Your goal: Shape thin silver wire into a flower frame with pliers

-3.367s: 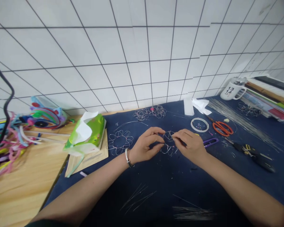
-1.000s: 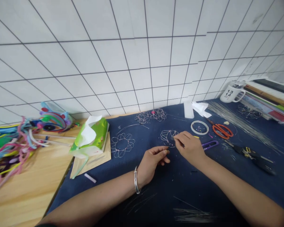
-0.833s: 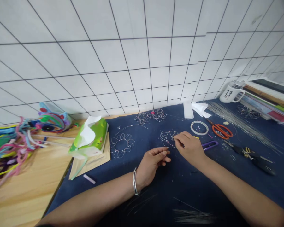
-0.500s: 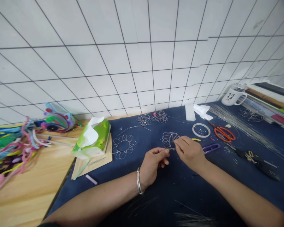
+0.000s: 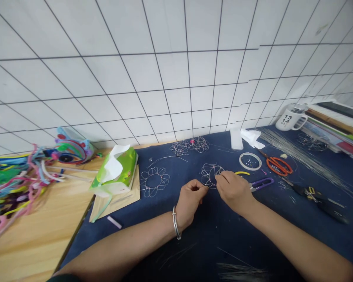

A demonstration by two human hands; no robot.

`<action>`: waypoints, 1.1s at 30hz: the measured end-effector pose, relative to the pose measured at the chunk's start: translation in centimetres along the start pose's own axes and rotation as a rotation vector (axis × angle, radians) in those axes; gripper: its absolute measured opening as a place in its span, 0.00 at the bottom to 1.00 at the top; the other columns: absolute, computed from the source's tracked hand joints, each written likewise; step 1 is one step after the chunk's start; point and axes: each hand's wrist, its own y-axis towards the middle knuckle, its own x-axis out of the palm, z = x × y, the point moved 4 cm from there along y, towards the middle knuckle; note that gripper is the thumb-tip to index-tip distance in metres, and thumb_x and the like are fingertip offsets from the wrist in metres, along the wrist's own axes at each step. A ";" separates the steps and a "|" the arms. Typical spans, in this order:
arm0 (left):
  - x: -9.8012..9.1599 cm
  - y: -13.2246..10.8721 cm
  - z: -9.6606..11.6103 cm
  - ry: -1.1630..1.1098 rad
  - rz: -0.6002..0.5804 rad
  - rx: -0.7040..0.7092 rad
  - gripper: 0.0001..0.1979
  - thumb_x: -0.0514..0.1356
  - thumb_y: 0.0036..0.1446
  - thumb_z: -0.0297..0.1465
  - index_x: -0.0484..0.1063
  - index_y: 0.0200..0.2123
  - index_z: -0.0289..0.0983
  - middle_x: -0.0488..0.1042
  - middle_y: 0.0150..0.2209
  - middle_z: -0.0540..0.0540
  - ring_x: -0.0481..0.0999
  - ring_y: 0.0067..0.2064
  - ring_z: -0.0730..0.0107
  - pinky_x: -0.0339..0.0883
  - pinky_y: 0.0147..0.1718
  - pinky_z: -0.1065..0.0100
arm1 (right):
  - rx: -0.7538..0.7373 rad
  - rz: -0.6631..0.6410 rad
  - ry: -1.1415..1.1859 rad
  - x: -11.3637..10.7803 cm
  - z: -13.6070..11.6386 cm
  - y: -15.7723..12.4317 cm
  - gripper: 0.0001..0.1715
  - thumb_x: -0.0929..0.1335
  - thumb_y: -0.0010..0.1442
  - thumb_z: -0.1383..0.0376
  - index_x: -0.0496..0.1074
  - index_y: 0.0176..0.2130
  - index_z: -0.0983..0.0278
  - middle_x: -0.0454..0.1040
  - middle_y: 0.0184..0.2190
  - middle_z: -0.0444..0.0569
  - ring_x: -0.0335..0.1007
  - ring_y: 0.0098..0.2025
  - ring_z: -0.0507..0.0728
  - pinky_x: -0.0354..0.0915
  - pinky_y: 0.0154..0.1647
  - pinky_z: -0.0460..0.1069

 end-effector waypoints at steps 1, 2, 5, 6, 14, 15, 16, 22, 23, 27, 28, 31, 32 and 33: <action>-0.1 0.1 -0.1 -0.008 0.007 -0.005 0.13 0.63 0.44 0.35 0.63 0.22 0.34 0.60 0.17 0.56 0.57 0.18 0.83 0.50 0.18 0.76 | -0.011 -0.010 -0.007 0.1 -0.1 0.0 0.09 0.61 0.57 0.72 0.70 0.32 0.64 0.67 0.26 0.49 0.61 0.31 0.53 0.57 0.31 0.49; -0.1 0.1 -0.2 -0.020 0.005 -0.017 0.12 0.62 0.45 0.35 0.62 0.22 0.34 0.60 0.17 0.56 0.57 0.18 0.83 0.49 0.18 0.76 | -0.017 -0.018 -0.005 0.2 -0.1 0.0 0.09 0.61 0.57 0.72 0.70 0.32 0.64 0.66 0.27 0.49 0.61 0.31 0.53 0.58 0.32 0.49; -0.2 0.3 -0.3 -0.036 -0.003 -0.039 0.11 0.62 0.46 0.36 0.64 0.25 0.35 0.61 0.17 0.56 0.57 0.17 0.82 0.49 0.17 0.76 | -0.006 -0.029 0.031 0.5 -0.1 0.0 0.09 0.61 0.57 0.71 0.70 0.33 0.65 0.67 0.28 0.50 0.63 0.34 0.54 0.59 0.34 0.49; -0.2 0.3 -0.3 -0.033 -0.009 -0.049 0.11 0.61 0.46 0.36 0.65 0.25 0.35 0.61 0.16 0.55 0.58 0.17 0.82 0.50 0.17 0.76 | 0.001 -0.026 0.044 0.5 0.0 0.0 0.09 0.61 0.58 0.71 0.70 0.33 0.65 0.67 0.29 0.50 0.63 0.34 0.54 0.59 0.35 0.49; -0.2 0.2 0.0 -0.040 -0.029 -0.042 0.10 0.60 0.48 0.36 0.66 0.27 0.35 0.63 0.17 0.54 0.59 0.18 0.81 0.49 0.17 0.77 | 0.027 -0.013 0.094 0.6 0.1 0.0 0.10 0.61 0.57 0.71 0.70 0.35 0.65 0.68 0.30 0.50 0.65 0.35 0.54 0.60 0.36 0.48; -0.2 0.2 0.0 -0.043 -0.031 -0.048 0.10 0.60 0.48 0.36 0.66 0.26 0.35 0.62 0.16 0.54 0.58 0.18 0.81 0.49 0.17 0.77 | 0.034 -0.011 0.104 0.7 0.1 0.0 0.10 0.61 0.57 0.71 0.70 0.35 0.65 0.68 0.30 0.50 0.65 0.35 0.54 0.60 0.36 0.48; -0.2 0.3 -0.1 -0.047 -0.030 -0.053 0.10 0.60 0.47 0.35 0.66 0.26 0.35 0.62 0.16 0.55 0.58 0.18 0.82 0.48 0.17 0.77 | 0.042 -0.014 0.117 0.7 0.1 -0.1 0.10 0.61 0.57 0.72 0.70 0.35 0.65 0.68 0.30 0.50 0.65 0.35 0.54 0.60 0.36 0.48; -0.4 0.3 -0.2 -0.046 -0.021 -0.046 0.09 0.60 0.48 0.34 0.65 0.26 0.34 0.61 0.18 0.54 0.57 0.19 0.82 0.50 0.18 0.76 | 0.057 -0.027 0.162 0.9 0.1 -0.1 0.11 0.60 0.57 0.72 0.71 0.35 0.65 0.68 0.30 0.49 0.64 0.34 0.52 0.60 0.36 0.47; -0.4 0.3 -0.1 -0.035 -0.025 -0.035 0.08 0.60 0.48 0.34 0.65 0.26 0.34 0.61 0.18 0.54 0.57 0.19 0.82 0.50 0.18 0.76 | 0.058 -0.025 0.158 0.8 0.1 -0.1 0.12 0.60 0.57 0.72 0.71 0.35 0.65 0.68 0.30 0.49 0.64 0.34 0.52 0.59 0.36 0.47; -0.6 0.0 1.3 0.075 -0.025 0.120 0.06 0.59 0.49 0.31 0.69 0.27 0.34 0.66 0.24 0.51 0.63 0.24 0.78 0.56 0.23 0.75 | 0.080 -0.030 0.122 0.7 0.3 -0.1 0.12 0.61 0.58 0.70 0.72 0.36 0.63 0.67 0.30 0.48 0.62 0.32 0.51 0.57 0.34 0.46; -0.6 -0.1 1.8 0.123 -0.025 0.194 0.04 0.59 0.49 0.30 0.69 0.26 0.34 0.68 0.29 0.49 0.66 0.29 0.76 0.59 0.26 0.75 | 0.088 -0.034 0.109 0.7 0.4 -0.1 0.12 0.61 0.58 0.70 0.72 0.36 0.62 0.67 0.30 0.48 0.61 0.31 0.51 0.56 0.33 0.45; -0.6 -0.2 2.4 0.206 -0.073 0.304 0.04 0.58 0.50 0.27 0.71 0.26 0.34 0.70 0.37 0.45 0.68 0.39 0.70 0.62 0.35 0.72 | 0.103 -0.054 0.069 0.9 0.7 -0.1 0.12 0.61 0.58 0.69 0.73 0.35 0.60 0.66 0.29 0.47 0.59 0.29 0.50 0.54 0.29 0.45; -0.5 -0.2 2.4 0.207 -0.103 0.301 0.04 0.57 0.51 0.27 0.72 0.28 0.34 0.71 0.35 0.45 0.69 0.37 0.71 0.62 0.35 0.72 | 0.104 -0.062 0.057 1.0 0.8 -0.2 0.12 0.62 0.58 0.69 0.73 0.35 0.60 0.65 0.28 0.47 0.58 0.29 0.50 0.53 0.28 0.45; -0.5 -0.1 2.3 0.205 -0.126 0.287 0.04 0.57 0.51 0.27 0.72 0.29 0.34 0.71 0.32 0.46 0.69 0.34 0.73 0.63 0.34 0.72 | 0.103 -0.067 0.045 1.0 0.8 -0.2 0.12 0.62 0.58 0.69 0.74 0.34 0.59 0.65 0.28 0.46 0.57 0.28 0.50 0.52 0.27 0.45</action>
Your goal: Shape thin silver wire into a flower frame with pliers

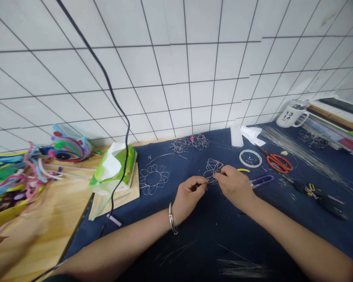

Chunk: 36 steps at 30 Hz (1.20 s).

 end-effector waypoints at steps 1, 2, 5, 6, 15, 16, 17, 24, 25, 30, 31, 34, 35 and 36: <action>0.0 0.0 -0.2 -0.005 -0.014 -0.015 0.05 0.57 0.52 0.27 0.72 0.30 0.34 0.71 0.29 0.48 0.69 0.31 0.74 0.63 0.32 0.72 | -0.001 -0.002 -0.010 0.1 0.0 0.0 0.12 0.62 0.58 0.69 0.74 0.34 0.59 0.65 0.27 0.46 0.56 0.28 0.50 0.51 0.27 0.45; 0.1 0.0 -0.3 -0.005 -0.018 -0.031 0.05 0.57 0.52 0.28 0.72 0.31 0.34 0.70 0.26 0.49 0.68 0.28 0.75 0.62 0.30 0.72 | -0.002 0.000 -0.017 0.1 0.0 0.0 0.12 0.62 0.58 0.69 0.74 0.33 0.59 0.64 0.27 0.46 0.56 0.28 0.50 0.51 0.27 0.45; 0.1 0.1 -0.7 -0.003 -0.007 -0.057 0.06 0.58 0.52 0.29 0.71 0.32 0.33 0.67 0.22 0.51 0.66 0.24 0.78 0.61 0.26 0.74 | -0.008 0.016 -0.027 0.0 -0.1 -0.1 0.12 0.62 0.58 0.68 0.74 0.33 0.59 0.64 0.27 0.46 0.55 0.27 0.50 0.50 0.26 0.45; 0.1 0.1 -0.7 -0.010 -0.007 -0.058 0.06 0.58 0.52 0.30 0.71 0.32 0.33 0.67 0.22 0.51 0.66 0.23 0.78 0.60 0.25 0.74 | -0.010 0.019 -0.026 0.0 -0.1 -0.1 0.12 0.62 0.58 0.68 0.74 0.33 0.59 0.64 0.26 0.46 0.55 0.27 0.50 0.50 0.26 0.45; 0.2 0.7 -0.8 -0.170 -0.027 -0.077 0.08 0.59 0.52 0.32 0.69 0.33 0.33 0.67 0.26 0.51 0.64 0.21 0.82 0.59 0.23 0.75 | 0.069 -0.056 0.222 -0.4 0.6 0.5 0.14 0.60 0.57 0.71 0.71 0.40 0.61 0.67 0.32 0.48 0.63 0.33 0.51 0.59 0.32 0.45; 0.2 0.7 -0.8 -0.181 -0.024 -0.088 0.08 0.59 0.51 0.32 0.70 0.34 0.33 0.67 0.27 0.51 0.64 0.22 0.82 0.59 0.24 0.75 | 0.077 -0.051 0.257 -0.4 0.7 0.5 0.15 0.60 0.57 0.72 0.71 0.40 0.62 0.67 0.33 0.48 0.64 0.34 0.51 0.60 0.33 0.45; 0.2 0.7 -0.9 -0.188 -0.020 -0.099 0.08 0.59 0.51 0.32 0.70 0.34 0.33 0.68 0.27 0.50 0.65 0.23 0.81 0.60 0.25 0.75 | 0.081 -0.044 0.282 -0.4 0.8 0.4 0.15 0.60 0.57 0.72 0.71 0.41 0.62 0.67 0.33 0.48 0.64 0.35 0.51 0.61 0.34 0.45; -0.1 0.7 -1.1 -0.194 0.007 -0.137 0.09 0.60 0.51 0.32 0.71 0.35 0.33 0.68 0.25 0.50 0.65 0.26 0.79 0.61 0.28 0.73 | 0.048 -0.010 0.377 -0.4 0.7 0.4 0.15 0.60 0.55 0.73 0.70 0.41 0.62 0.68 0.35 0.49 0.65 0.37 0.52 0.63 0.37 0.47; -0.1 0.7 -1.1 -0.198 0.007 -0.139 0.09 0.60 0.51 0.32 0.71 0.35 0.33 0.68 0.25 0.50 0.65 0.26 0.78 0.61 0.28 0.73 | 0.044 -0.003 0.389 -0.5 0.7 0.4 0.15 0.60 0.55 0.73 0.69 0.41 0.63 0.68 0.35 0.49 0.65 0.37 0.53 0.63 0.37 0.48; -0.2 0.8 -1.6 -0.233 0.028 -0.138 0.08 0.61 0.50 0.31 0.71 0.33 0.33 0.68 0.25 0.51 0.66 0.26 0.78 0.61 0.28 0.74 | 0.017 0.041 0.417 -0.7 0.6 0.5 0.14 0.61 0.54 0.73 0.68 0.40 0.63 0.68 0.35 0.49 0.65 0.38 0.53 0.63 0.39 0.49; -0.2 0.8 -1.6 -0.245 0.033 -0.135 0.08 0.61 0.50 0.31 0.71 0.33 0.33 0.68 0.25 0.51 0.66 0.26 0.78 0.61 0.27 0.74 | 0.004 0.048 0.417 -0.8 0.6 0.5 0.15 0.61 0.53 0.74 0.68 0.40 0.63 0.68 0.35 0.49 0.65 0.38 0.53 0.63 0.39 0.50; -0.2 0.7 -1.7 -0.272 0.049 -0.128 0.07 0.62 0.49 0.30 0.71 0.33 0.33 0.69 0.25 0.51 0.66 0.26 0.79 0.61 0.27 0.75 | -0.039 0.046 0.419 -1.1 0.4 0.4 0.16 0.62 0.52 0.74 0.68 0.41 0.63 0.68 0.36 0.50 0.64 0.39 0.54 0.63 0.40 0.51; -0.2 0.7 -1.7 -0.274 0.056 -0.130 0.07 0.62 0.49 0.30 0.71 0.32 0.33 0.69 0.25 0.51 0.66 0.25 0.79 0.61 0.27 0.75 | -0.050 0.037 0.422 -1.2 0.3 0.4 0.16 0.62 0.51 0.74 0.68 0.41 0.63 0.68 0.36 0.50 0.64 0.39 0.55 0.63 0.41 0.52; -0.2 0.7 -1.7 -0.271 0.062 -0.133 0.07 0.62 0.48 0.30 0.72 0.32 0.33 0.69 0.25 0.51 0.66 0.25 0.79 0.61 0.27 0.75 | -0.062 0.025 0.427 -1.3 0.2 0.4 0.16 0.62 0.51 0.73 0.67 0.41 0.64 0.68 0.36 0.50 0.64 0.40 0.55 0.63 0.41 0.52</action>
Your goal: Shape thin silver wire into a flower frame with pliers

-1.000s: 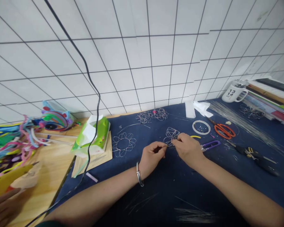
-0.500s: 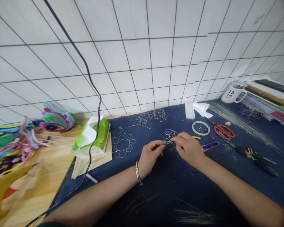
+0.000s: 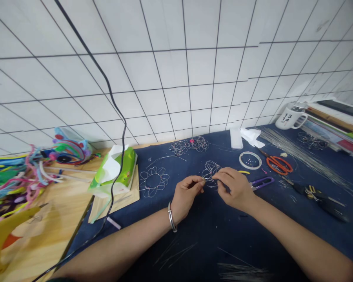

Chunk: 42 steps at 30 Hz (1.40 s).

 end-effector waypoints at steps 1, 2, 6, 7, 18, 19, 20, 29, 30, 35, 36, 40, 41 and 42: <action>0.0 0.0 0.0 0.007 0.004 -0.003 0.07 0.62 0.48 0.30 0.72 0.32 0.33 0.70 0.25 0.51 0.66 0.25 0.79 0.62 0.27 0.75 | -0.010 -0.019 0.005 -0.1 -0.2 0.0 0.17 0.62 0.50 0.73 0.67 0.41 0.64 0.68 0.37 0.51 0.63 0.40 0.56 0.62 0.41 0.53; 0.1 -0.1 0.0 0.018 0.003 -0.005 0.07 0.62 0.48 0.30 0.72 0.32 0.33 0.70 0.26 0.50 0.67 0.26 0.79 0.62 0.28 0.74 | -0.022 -0.043 0.010 -0.1 -0.4 0.1 0.17 0.62 0.49 0.72 0.67 0.41 0.64 0.68 0.38 0.51 0.63 0.41 0.57 0.62 0.41 0.53; 0.4 -0.5 0.1 0.049 -0.036 0.000 0.08 0.61 0.49 0.31 0.73 0.33 0.33 0.72 0.27 0.49 0.69 0.27 0.76 0.65 0.31 0.72 | -0.059 -0.116 -0.008 0.0 -1.1 0.3 0.19 0.63 0.49 0.69 0.66 0.43 0.65 0.67 0.39 0.53 0.62 0.42 0.59 0.61 0.41 0.55; 0.5 -0.6 0.1 0.056 -0.042 0.007 0.08 0.61 0.50 0.31 0.73 0.34 0.34 0.73 0.27 0.49 0.70 0.28 0.75 0.66 0.33 0.71 | -0.054 -0.110 -0.025 0.1 -1.2 0.3 0.17 0.63 0.50 0.67 0.66 0.43 0.65 0.67 0.39 0.53 0.62 0.41 0.59 0.61 0.41 0.55; 0.7 -1.6 1.5 0.312 -0.146 0.262 0.10 0.54 0.56 0.28 0.73 0.40 0.37 0.74 0.38 0.44 0.74 0.40 0.68 0.68 0.43 0.64 | -0.091 -0.009 -0.232 0.6 -1.1 0.0 0.06 0.64 0.57 0.66 0.68 0.35 0.65 0.69 0.35 0.51 0.63 0.37 0.55 0.60 0.39 0.52; 0.7 -1.6 1.6 0.334 -0.148 0.284 0.11 0.54 0.56 0.27 0.72 0.40 0.37 0.74 0.39 0.44 0.74 0.41 0.68 0.68 0.44 0.63 | -0.100 -0.003 -0.256 0.7 -1.1 -0.1 0.06 0.63 0.57 0.66 0.68 0.35 0.65 0.69 0.35 0.51 0.63 0.37 0.56 0.61 0.39 0.52; 0.6 -1.6 1.8 0.364 -0.149 0.321 0.11 0.54 0.56 0.27 0.72 0.41 0.37 0.74 0.40 0.43 0.73 0.42 0.67 0.67 0.45 0.63 | -0.106 0.003 -0.281 0.7 -1.1 -0.2 0.06 0.64 0.56 0.66 0.68 0.35 0.65 0.69 0.35 0.51 0.64 0.38 0.56 0.61 0.39 0.52; 1.0 -1.9 2.6 0.493 -0.162 0.556 0.11 0.58 0.51 0.25 0.73 0.40 0.38 0.75 0.40 0.43 0.73 0.42 0.66 0.67 0.44 0.63 | -0.185 0.075 -0.413 1.1 -1.9 -1.1 0.10 0.63 0.55 0.68 0.69 0.38 0.66 0.72 0.39 0.54 0.67 0.39 0.56 0.63 0.39 0.52; 1.0 -1.8 2.6 0.475 -0.141 0.540 0.09 0.59 0.51 0.25 0.73 0.38 0.38 0.75 0.38 0.43 0.73 0.41 0.66 0.68 0.43 0.63 | -0.191 0.078 -0.414 1.1 -2.0 -1.1 0.09 0.63 0.55 0.68 0.69 0.38 0.66 0.72 0.39 0.54 0.68 0.38 0.56 0.63 0.38 0.52; 1.1 -1.6 2.8 0.425 -0.066 0.445 0.03 0.60 0.50 0.27 0.73 0.30 0.36 0.75 0.33 0.44 0.74 0.35 0.68 0.69 0.39 0.66 | -0.209 0.115 -0.405 1.1 -2.3 -1.2 0.09 0.64 0.54 0.68 0.69 0.37 0.65 0.73 0.40 0.54 0.69 0.39 0.57 0.65 0.38 0.52; 1.2 -1.6 2.8 0.424 -0.056 0.428 0.03 0.60 0.51 0.27 0.73 0.30 0.36 0.75 0.32 0.44 0.74 0.35 0.68 0.69 0.38 0.66 | -0.206 0.120 -0.393 1.1 -2.3 -1.2 0.09 0.64 0.54 0.68 0.69 0.37 0.65 0.73 0.40 0.54 0.69 0.39 0.57 0.65 0.38 0.52; 1.3 -1.9 3.4 0.476 -0.044 0.527 0.02 0.58 0.50 0.25 0.71 0.27 0.35 0.74 0.30 0.45 0.73 0.32 0.71 0.68 0.34 0.69 | -0.132 0.141 -0.254 0.8 -2.3 -1.0 0.09 0.64 0.53 0.70 0.68 0.37 0.64 0.72 0.40 0.52 0.69 0.40 0.56 0.65 0.40 0.52; 1.4 -2.0 3.7 0.506 -0.063 0.591 0.03 0.58 0.50 0.24 0.71 0.27 0.35 0.74 0.30 0.45 0.73 0.32 0.72 0.68 0.34 0.69 | -0.097 0.152 -0.197 0.7 -2.2 -0.9 0.09 0.64 0.52 0.71 0.68 0.36 0.63 0.72 0.40 0.51 0.69 0.40 0.56 0.65 0.40 0.52; 1.5 -2.1 3.9 0.539 -0.088 0.656 0.03 0.58 0.49 0.23 0.71 0.27 0.35 0.73 0.30 0.45 0.73 0.32 0.72 0.68 0.34 0.70 | -0.059 0.163 -0.139 0.6 -2.2 -0.9 0.10 0.64 0.52 0.72 0.68 0.36 0.63 0.72 0.40 0.50 0.69 0.40 0.55 0.65 0.40 0.52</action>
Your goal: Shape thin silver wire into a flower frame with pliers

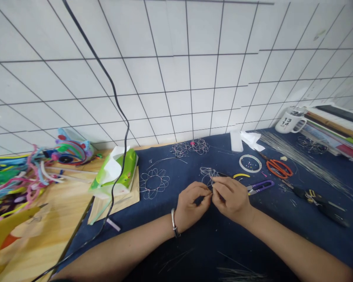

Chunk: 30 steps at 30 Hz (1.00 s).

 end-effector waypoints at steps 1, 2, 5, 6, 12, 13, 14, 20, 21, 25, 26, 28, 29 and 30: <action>0.0 0.0 0.2 0.025 -0.020 0.055 0.04 0.58 0.49 0.22 0.71 0.28 0.35 0.73 0.30 0.45 0.72 0.33 0.72 0.68 0.34 0.70 | 0.041 0.011 0.051 -0.1 0.1 0.1 0.10 0.63 0.52 0.72 0.68 0.37 0.62 0.72 0.40 0.50 0.69 0.40 0.55 0.65 0.41 0.51; -0.1 0.1 0.2 0.047 -0.030 0.086 0.04 0.58 0.49 0.22 0.71 0.28 0.35 0.73 0.30 0.45 0.72 0.33 0.72 0.68 0.34 0.70 | 0.077 0.024 0.096 -0.1 0.2 0.2 0.11 0.63 0.52 0.73 0.67 0.37 0.62 0.72 0.39 0.50 0.68 0.40 0.54 0.66 0.41 0.51; -0.4 0.3 0.0 0.074 -0.034 0.086 0.04 0.58 0.49 0.23 0.71 0.30 0.36 0.73 0.31 0.44 0.72 0.33 0.71 0.67 0.34 0.69 | 0.125 0.054 0.171 -0.2 0.3 0.3 0.11 0.64 0.52 0.73 0.67 0.37 0.62 0.72 0.38 0.49 0.68 0.41 0.54 0.66 0.42 0.51; -0.4 0.3 -0.1 0.075 -0.026 0.066 0.04 0.57 0.50 0.24 0.71 0.29 0.36 0.72 0.31 0.44 0.72 0.33 0.71 0.67 0.34 0.69 | 0.118 0.059 0.171 -0.2 0.3 0.3 0.11 0.64 0.51 0.73 0.67 0.37 0.62 0.72 0.38 0.49 0.68 0.41 0.54 0.66 0.42 0.51; -0.4 0.6 -0.4 0.044 0.043 -0.096 0.05 0.58 0.50 0.26 0.66 0.23 0.35 0.68 0.27 0.47 0.68 0.32 0.71 0.65 0.34 0.69 | -0.135 0.016 -0.055 -0.2 -0.3 -0.2 0.11 0.65 0.51 0.70 0.69 0.38 0.63 0.71 0.39 0.52 0.68 0.41 0.56 0.67 0.39 0.52; -0.4 0.7 -0.5 0.032 0.052 -0.118 0.05 0.58 0.50 0.26 0.65 0.24 0.35 0.67 0.28 0.47 0.67 0.32 0.72 0.65 0.34 0.69 | -0.177 0.009 -0.087 -0.2 -0.5 -0.2 0.11 0.65 0.51 0.70 0.69 0.38 0.63 0.71 0.39 0.53 0.68 0.41 0.56 0.67 0.39 0.52; -0.4 0.7 -0.5 0.024 0.060 -0.136 0.04 0.58 0.50 0.26 0.65 0.25 0.35 0.67 0.28 0.47 0.67 0.31 0.73 0.65 0.33 0.70 | -0.210 0.005 -0.109 -0.2 -0.6 -0.3 0.11 0.65 0.52 0.69 0.69 0.38 0.63 0.71 0.39 0.53 0.68 0.41 0.56 0.67 0.39 0.52; -0.8 0.9 -0.9 0.174 -0.015 0.017 0.02 0.57 0.52 0.26 0.68 0.31 0.36 0.68 0.35 0.44 0.68 0.37 0.70 0.65 0.37 0.68 | -0.286 -0.036 -0.187 0.2 -0.6 -0.6 0.09 0.66 0.52 0.69 0.69 0.37 0.63 0.71 0.40 0.53 0.67 0.42 0.56 0.66 0.40 0.52; -0.9 0.9 -0.9 0.223 -0.028 0.069 0.04 0.57 0.52 0.26 0.69 0.33 0.36 0.68 0.38 0.43 0.68 0.39 0.68 0.65 0.39 0.66 | -0.302 -0.044 -0.202 0.3 -0.6 -0.6 0.09 0.66 0.53 0.69 0.69 0.38 0.63 0.70 0.40 0.53 0.67 0.43 0.56 0.66 0.40 0.53; -1.4 0.7 -1.2 0.414 -0.032 0.247 0.07 0.58 0.51 0.26 0.71 0.36 0.38 0.67 0.44 0.41 0.66 0.46 0.62 0.63 0.44 0.59 | -0.402 -0.076 -0.253 0.8 -0.5 -0.9 0.09 0.65 0.53 0.68 0.69 0.38 0.61 0.69 0.42 0.53 0.65 0.45 0.57 0.66 0.41 0.53; -1.3 0.6 -1.1 0.421 -0.053 0.303 0.08 0.58 0.51 0.26 0.71 0.36 0.38 0.67 0.43 0.41 0.67 0.46 0.62 0.63 0.44 0.59 | -0.415 -0.082 -0.256 0.9 -0.5 -0.9 0.09 0.65 0.53 0.69 0.69 0.38 0.61 0.69 0.41 0.52 0.66 0.44 0.57 0.66 0.40 0.53; -1.0 0.5 -0.9 0.382 -0.112 0.375 0.09 0.57 0.51 0.24 0.71 0.37 0.38 0.69 0.40 0.43 0.68 0.44 0.65 0.64 0.43 0.61 | -0.411 -0.091 -0.240 1.1 -0.4 -0.9 0.08 0.65 0.53 0.69 0.69 0.36 0.61 0.70 0.38 0.51 0.66 0.40 0.56 0.66 0.39 0.52; -0.8 0.6 -0.8 0.342 -0.142 0.377 0.08 0.56 0.52 0.24 0.71 0.36 0.38 0.70 0.39 0.44 0.69 0.42 0.66 0.64 0.42 0.63 | -0.387 -0.089 -0.219 1.1 -0.3 -0.8 0.07 0.65 0.53 0.69 0.69 0.36 0.61 0.70 0.36 0.51 0.66 0.39 0.55 0.66 0.38 0.51; -0.7 0.8 -0.9 0.307 -0.130 0.310 0.07 0.56 0.52 0.25 0.71 0.35 0.38 0.69 0.38 0.43 0.68 0.42 0.66 0.64 0.42 0.63 | -0.357 -0.081 -0.192 1.0 -0.1 -0.6 0.07 0.65 0.53 0.68 0.69 0.36 0.62 0.69 0.36 0.50 0.66 0.38 0.55 0.65 0.37 0.51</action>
